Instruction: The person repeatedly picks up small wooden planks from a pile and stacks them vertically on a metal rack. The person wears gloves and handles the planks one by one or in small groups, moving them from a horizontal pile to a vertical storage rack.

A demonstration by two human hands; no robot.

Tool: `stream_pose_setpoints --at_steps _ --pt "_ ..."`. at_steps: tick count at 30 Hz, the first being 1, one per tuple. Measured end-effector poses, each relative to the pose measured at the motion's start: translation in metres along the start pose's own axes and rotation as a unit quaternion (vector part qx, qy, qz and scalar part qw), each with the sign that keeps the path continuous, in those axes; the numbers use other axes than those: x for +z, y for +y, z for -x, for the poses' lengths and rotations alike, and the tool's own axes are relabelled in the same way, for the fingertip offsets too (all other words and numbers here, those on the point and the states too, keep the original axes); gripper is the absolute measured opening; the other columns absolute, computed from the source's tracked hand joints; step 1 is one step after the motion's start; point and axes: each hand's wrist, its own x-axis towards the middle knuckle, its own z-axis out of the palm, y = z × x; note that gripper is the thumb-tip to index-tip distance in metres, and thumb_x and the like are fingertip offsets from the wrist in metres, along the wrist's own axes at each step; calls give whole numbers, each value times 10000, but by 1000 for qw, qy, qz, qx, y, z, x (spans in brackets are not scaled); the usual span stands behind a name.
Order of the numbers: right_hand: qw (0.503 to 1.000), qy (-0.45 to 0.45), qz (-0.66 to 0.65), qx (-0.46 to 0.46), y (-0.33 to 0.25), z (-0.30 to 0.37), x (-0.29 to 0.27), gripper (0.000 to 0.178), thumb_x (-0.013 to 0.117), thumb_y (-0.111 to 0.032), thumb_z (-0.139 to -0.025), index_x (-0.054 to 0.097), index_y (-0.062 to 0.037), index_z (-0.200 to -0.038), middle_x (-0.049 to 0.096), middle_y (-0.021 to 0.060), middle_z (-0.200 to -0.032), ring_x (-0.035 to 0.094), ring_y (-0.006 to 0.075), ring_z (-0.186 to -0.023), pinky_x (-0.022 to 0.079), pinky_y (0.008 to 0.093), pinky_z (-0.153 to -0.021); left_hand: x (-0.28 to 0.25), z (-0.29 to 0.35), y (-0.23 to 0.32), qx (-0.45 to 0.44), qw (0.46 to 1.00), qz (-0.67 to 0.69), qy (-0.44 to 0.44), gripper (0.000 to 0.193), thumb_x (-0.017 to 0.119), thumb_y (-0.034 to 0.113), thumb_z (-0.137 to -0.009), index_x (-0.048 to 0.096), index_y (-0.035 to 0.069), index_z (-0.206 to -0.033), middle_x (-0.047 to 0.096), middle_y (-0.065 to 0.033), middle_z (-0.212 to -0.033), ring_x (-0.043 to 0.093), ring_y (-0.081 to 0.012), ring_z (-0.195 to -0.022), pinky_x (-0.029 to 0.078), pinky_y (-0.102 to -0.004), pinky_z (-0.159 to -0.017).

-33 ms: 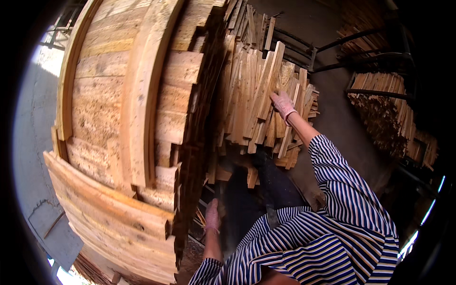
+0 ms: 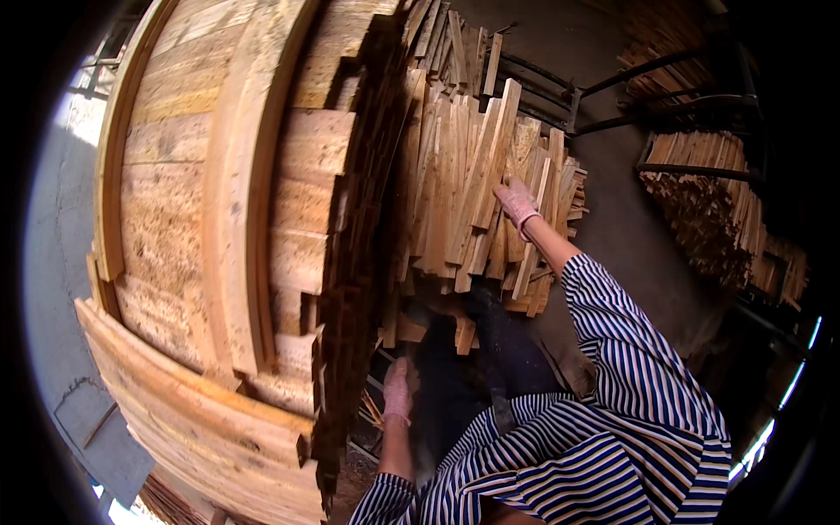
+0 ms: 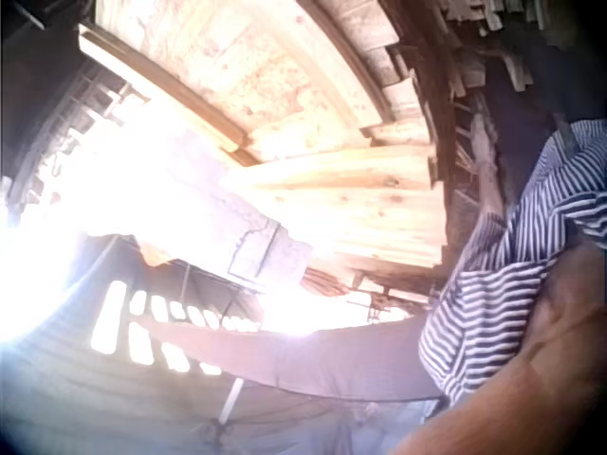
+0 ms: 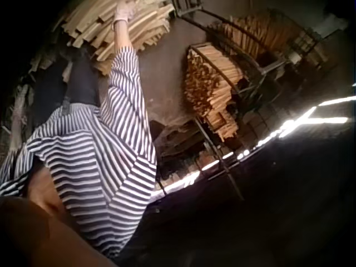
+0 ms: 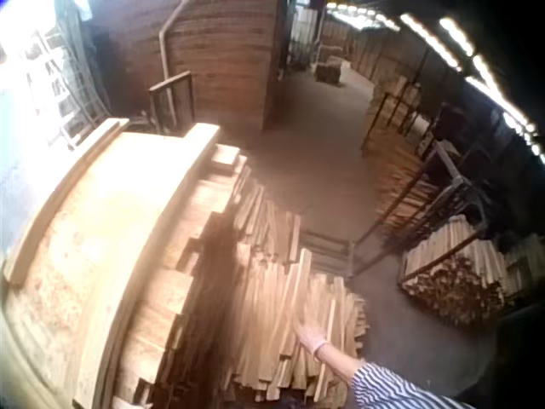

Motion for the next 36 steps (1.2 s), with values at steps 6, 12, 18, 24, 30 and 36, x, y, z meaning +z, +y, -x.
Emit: stream_pose_setpoints --at_steps 6,12,18,24,30,36 --pt "993 58 -46 90 38 -101 109 885 699 -502 -862 338 -53 -1534 478 268 -1499 519 434 -1353 460 523 -1080 192 -148 78 200 969 -137 -56 722 739 397 -939 483 -22 -1468 646 -176 -1356 644 -267 -1185 481 -367 -1033" --pt "971 56 -204 115 78 -111 89 957 798 -398 -831 300 -66 -1578 443 265 -1528 505 387 -1376 459 517 -1090 298 -170 132 298 778 -551 51 853 806 398 -815 440 19 -1487 569 -280 -1410 554 -421 -1307 465 -461 -1069" --pt "991 66 -15 117 131 -101 61 959 819 -286 -835 265 -28 -1573 462 268 -1465 593 325 -1221 602 334 -873 326 -173 124 188 709 -671 110 1030 697 410 -835 125 89 -1628 312 -276 -1627 582 -406 -1294 485 -474 -1051" --pt "978 9 -164 129 165 -103 58 1155 915 -375 -709 262 45 -1564 484 278 -1475 492 361 -1378 409 441 -1169 315 -153 177 136 795 -588 -56 1010 729 337 -809 168 189 -1636 277 -301 -1634 557 -435 -1316 483 -441 -1055" --pt "865 -230 -444 44 127 -8 -4 1046 916 -367 -774 329 14 -1552 579 195 -1407 559 258 -1295 455 392 -1138 289 -89 161 76 908 -287 -296 1057 911 213 -785 258 31 -1596 616 -167 -1377 666 -262 -1123 573 -397 -982" --pt "715 -301 -625 86 145 60 22 726 766 -305 -924 419 5 -1481 667 136 -1241 676 255 -1111 578 379 -957 318 15 130 80 868 -439 -218 1111 844 344 -842 105 17 -1605 670 -219 -1284 669 -287 -1162 533 -383 -976"
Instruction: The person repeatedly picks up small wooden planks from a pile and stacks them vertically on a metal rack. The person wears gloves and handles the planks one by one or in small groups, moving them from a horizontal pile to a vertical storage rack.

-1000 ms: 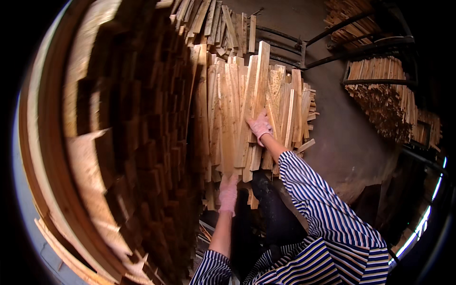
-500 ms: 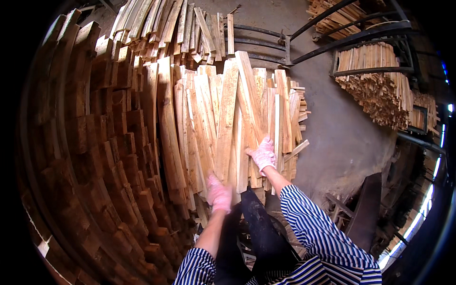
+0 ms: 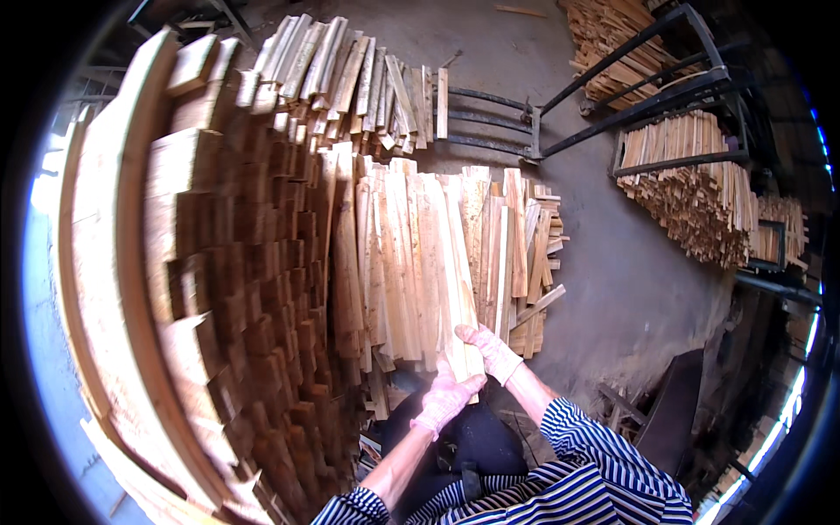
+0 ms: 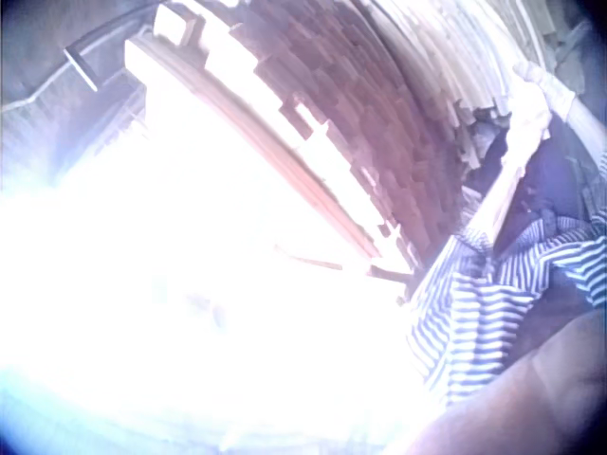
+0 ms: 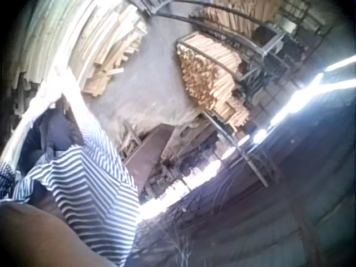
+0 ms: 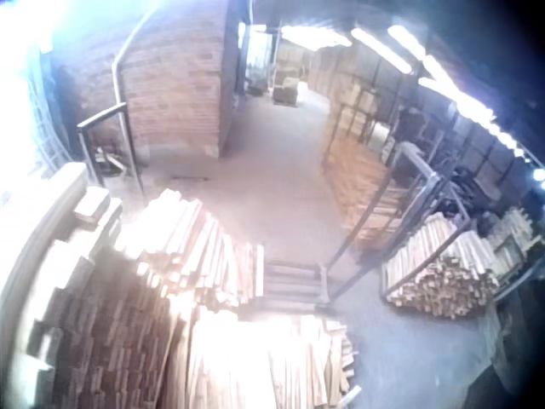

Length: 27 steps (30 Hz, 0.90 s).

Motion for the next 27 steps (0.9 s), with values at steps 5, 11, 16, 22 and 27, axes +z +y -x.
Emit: stream_pose_setpoints --at_steps 5,11,16,22,27 --pt "996 11 5 -85 -5 74 44 635 785 -158 -899 478 11 -1427 716 120 -1143 710 229 -1014 597 359 -925 6 90 19 70 995 -58 39 1262 852 457 -775 14 46 -1624 667 -265 -1249 670 -346 -1167 534 -390 -998" --pt "896 -177 351 -208 -53 195 151 1002 899 -153 -799 269 -34 -1569 600 131 -1404 618 245 -1240 507 380 -1072 -56 218 120 249 938 111 214 1447 922 577 -650 -1 -6 -1600 403 -321 -1531 468 -408 -1398 370 -455 -1199" --pt "667 -192 660 -289 -99 261 308 1192 910 -421 -754 174 -57 -1618 536 182 -1476 549 287 -1350 476 386 -1100 -145 309 159 466 768 395 193 719 859 421 -833 548 -11 -1316 689 -113 -1155 669 -214 -1064 572 -381 -953" --pt "666 -389 567 -290 -91 242 459 1038 814 -283 -873 160 -17 -1633 263 233 -1664 268 324 -1544 284 417 -1251 -218 372 117 550 612 543 171 389 603 323 -1051 617 127 -1387 690 -71 -1304 657 -211 -1181 554 -357 -1026" --pt "578 -322 671 -335 -45 232 551 894 828 -245 -832 372 -65 -1580 470 209 -1549 506 315 -1392 419 400 -1154 -265 437 73 430 580 573 387 718 599 573 -983 489 28 -1437 620 -169 -1297 562 -343 -1292 561 -430 -1017"
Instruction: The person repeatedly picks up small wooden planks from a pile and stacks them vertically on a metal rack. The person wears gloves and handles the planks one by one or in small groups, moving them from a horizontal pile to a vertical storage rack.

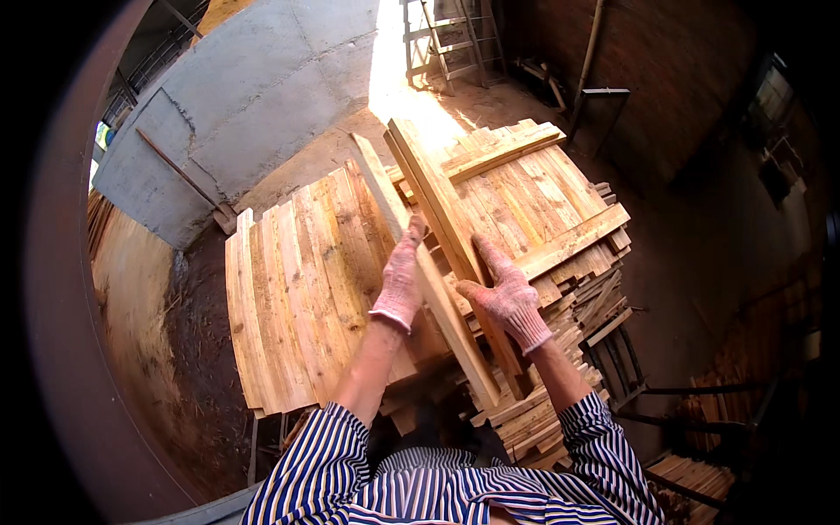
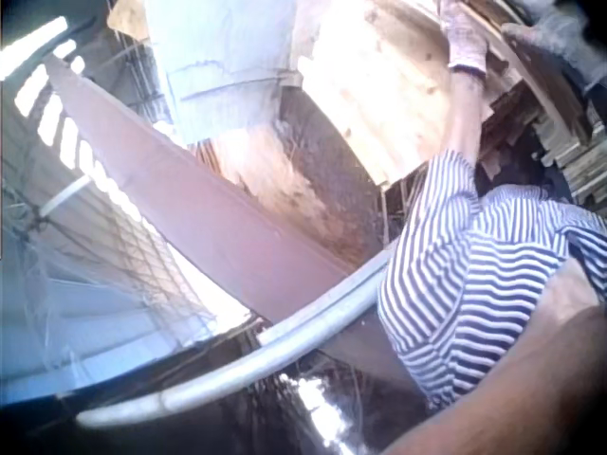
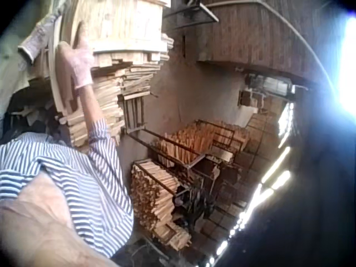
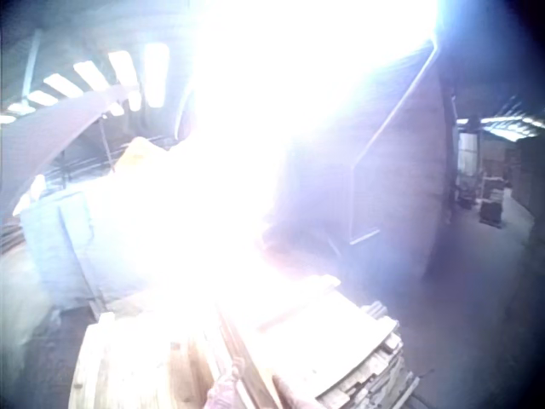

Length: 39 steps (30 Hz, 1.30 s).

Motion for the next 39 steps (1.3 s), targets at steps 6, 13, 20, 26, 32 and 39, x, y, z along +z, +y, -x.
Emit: stream_pose_setpoints --at_steps 6,13,20,26,32,39 --pt "953 -57 297 24 -15 -82 98 748 621 -507 -951 361 -218 -1591 587 224 -1365 624 386 -1201 519 487 -977 -139 -20 32 6 995 97 -35 866 627 712 -897 480 -34 -1311 637 -200 -1112 712 -374 -988 647 -433 -803" --pt "973 -47 189 -126 -6 -78 93 681 571 -465 -1011 408 -96 -1559 569 285 -1363 559 419 -1274 467 468 -1062 -107 -34 21 32 999 35 5 1009 514 771 -928 369 -67 -1470 620 -233 -1268 638 -319 -1180 561 -415 -1000" --pt "997 -14 -12 -75 3 -110 48 672 711 -343 -966 454 -151 -1557 581 158 -1471 572 246 -1334 452 357 -1119 -86 -78 14 201 597 -777 -16 810 371 620 -1030 237 93 -1630 303 -167 -1651 299 -343 -1512 261 -462 -1233" --pt "961 -38 272 -21 39 -157 83 491 458 -501 -1057 465 -331 -1518 566 218 -1313 633 364 -1141 540 477 -941 -88 -81 8 223 455 -862 27 778 389 567 -1032 267 81 -1626 230 -152 -1698 150 -318 -1585 46 -499 -1285" --pt "968 -68 193 -143 76 -162 46 589 469 -539 -1036 549 -139 -1461 577 191 -1453 592 387 -1279 495 466 -1047 -94 -93 -9 347 544 -764 24 821 436 650 -1006 345 81 -1591 382 -192 -1622 271 -357 -1542 157 -491 -1272" --pt "955 140 -226 -131 180 -4 -74 411 566 -410 -1052 727 -33 -1069 747 119 -946 699 177 -793 607 303 -667 -35 119 -99 309 673 -572 -354 206 796 99 -817 727 148 -1005 732 -48 -1029 717 -239 -996 447 -479 -1103"
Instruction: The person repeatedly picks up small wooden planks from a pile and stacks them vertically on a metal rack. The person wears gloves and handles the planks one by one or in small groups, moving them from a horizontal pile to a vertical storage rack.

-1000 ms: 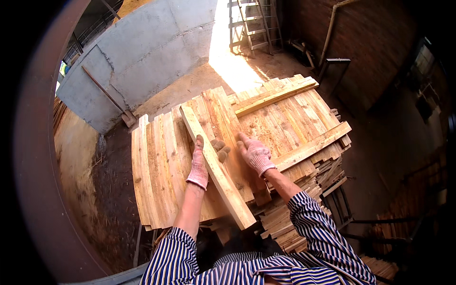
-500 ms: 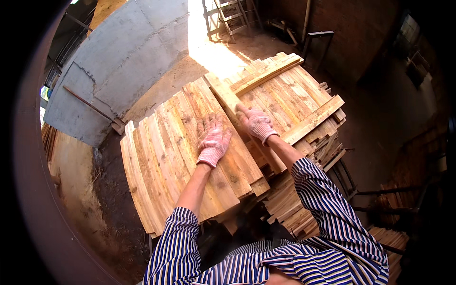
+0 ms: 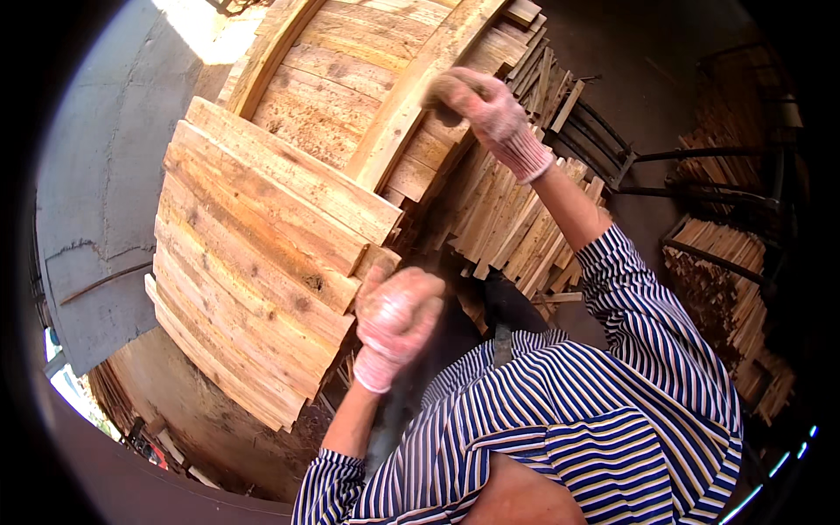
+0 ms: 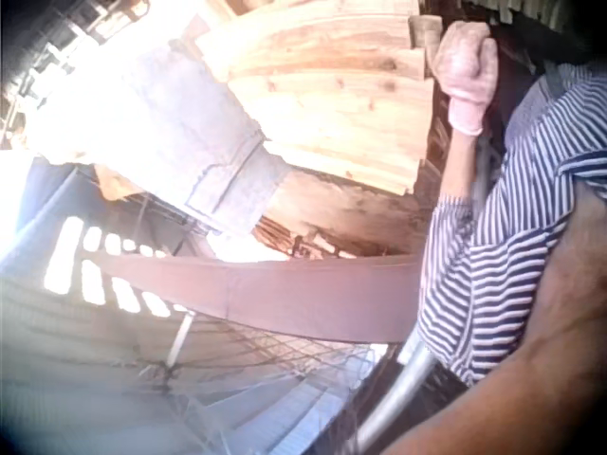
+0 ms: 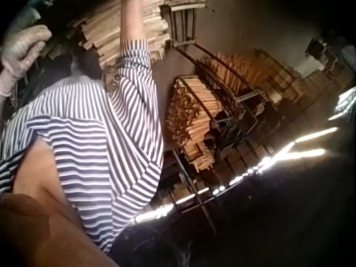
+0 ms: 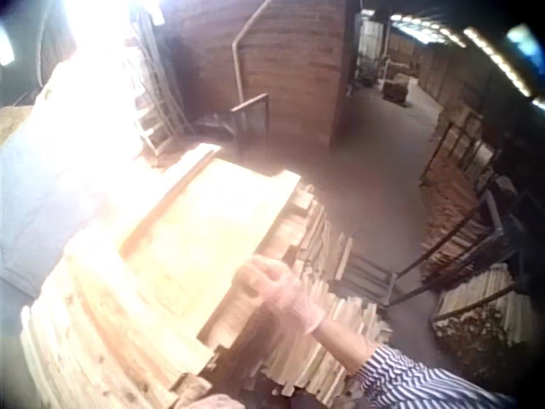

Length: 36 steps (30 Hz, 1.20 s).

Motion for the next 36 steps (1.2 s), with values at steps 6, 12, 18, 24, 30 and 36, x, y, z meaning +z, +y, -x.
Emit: stream_pose_setpoints --at_steps 6,12,18,24,30,36 --pt "822 300 5 484 168 196 -55 427 646 -379 -1003 668 -6 -1210 731 93 -974 634 115 -719 531 266 -610 157 74 -70 -302 934 167 -95 460 756 264 -913 651 52 -1307 683 -141 -1255 639 -292 -1157 470 -408 -1056" --pt "753 199 301 550 326 201 -11 673 686 -382 -923 497 -28 -1463 673 216 -1269 641 361 -1225 529 466 -947 298 137 -264 -725 422 534 106 549 688 372 -957 587 76 -1408 601 -91 -1426 584 -281 -1265 470 -416 -1072" --pt "671 361 316 565 452 136 47 979 739 -437 -881 164 -118 -1607 451 214 -1482 546 417 -1303 500 514 -1027 381 129 -360 -630 590 504 34 483 628 329 -999 576 58 -1397 601 -112 -1417 568 -294 -1288 469 -432 -1079" --pt "678 264 202 656 425 149 46 1145 779 -417 -881 -27 -138 -1644 416 236 -1509 556 388 -1271 501 518 -1028 400 154 -358 -583 628 506 97 492 594 332 -1027 509 69 -1434 541 -142 -1448 523 -308 -1331 427 -434 -1131" --pt "742 157 142 636 338 191 -50 1130 816 -377 -846 89 -12 -1631 545 253 -1334 654 274 -1064 596 409 -807 422 141 -192 -600 497 592 205 636 709 276 -984 431 41 -1506 535 -114 -1429 514 -247 -1326 453 -413 -1142" --pt "807 162 184 537 355 230 -98 1250 918 -296 -697 127 82 -1589 476 317 -1411 498 392 -1269 428 440 -1116 410 52 -234 -647 586 461 -160 614 444 490 -1076 477 34 -1485 603 -130 -1401 582 -236 -1296 487 -381 -1093"
